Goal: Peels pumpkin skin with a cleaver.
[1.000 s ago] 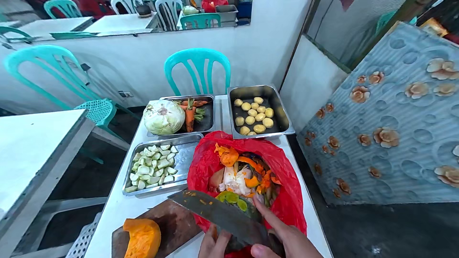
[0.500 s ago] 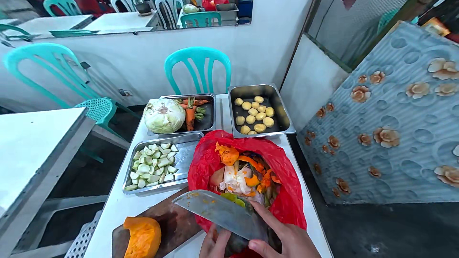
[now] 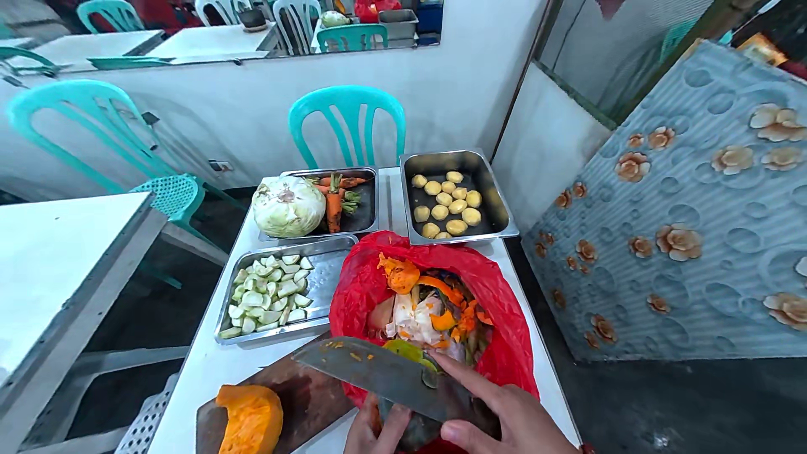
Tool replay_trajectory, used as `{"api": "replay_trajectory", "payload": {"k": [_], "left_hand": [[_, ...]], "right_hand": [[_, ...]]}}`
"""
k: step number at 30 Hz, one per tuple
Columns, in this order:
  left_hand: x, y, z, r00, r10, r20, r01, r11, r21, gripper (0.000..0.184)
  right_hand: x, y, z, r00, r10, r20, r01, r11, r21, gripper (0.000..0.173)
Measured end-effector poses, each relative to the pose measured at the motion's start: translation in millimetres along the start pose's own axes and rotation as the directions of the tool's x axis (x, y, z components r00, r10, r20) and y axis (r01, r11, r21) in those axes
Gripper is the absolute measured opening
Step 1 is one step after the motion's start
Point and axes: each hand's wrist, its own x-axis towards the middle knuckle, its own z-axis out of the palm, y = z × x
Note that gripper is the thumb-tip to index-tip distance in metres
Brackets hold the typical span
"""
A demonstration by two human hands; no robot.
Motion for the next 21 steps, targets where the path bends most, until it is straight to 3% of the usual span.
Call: {"api": "replay_trajectory", "payload": {"k": [4,9,13,21], "left_hand": [[-1,0,-5,0.998,-0.056,0.031,0.057,0.998,-0.035,0.029],[-1,5,-3,0.998,-0.044,0.05,0.042,0.999,0.028,0.034],[1,5,4,0.999,0.033,0.038,-0.036,0.996,0.085,0.029],[0,8,1,0.998,0.041,0.054,-0.048,0.99,0.13,0.032]], "right_hand": [[2,14,4,0.997,-0.013,-0.072,0.016,0.999,0.035,0.065],[5,28,-7,0.997,-0.047,0.062,0.026,0.955,0.294,0.064],[2,7,-6,0.995,-0.056,0.079,0.036,0.973,0.229,0.078],[1,9,4,1.0,-0.005,-0.027,0.006,0.999,0.046,0.073]]}}
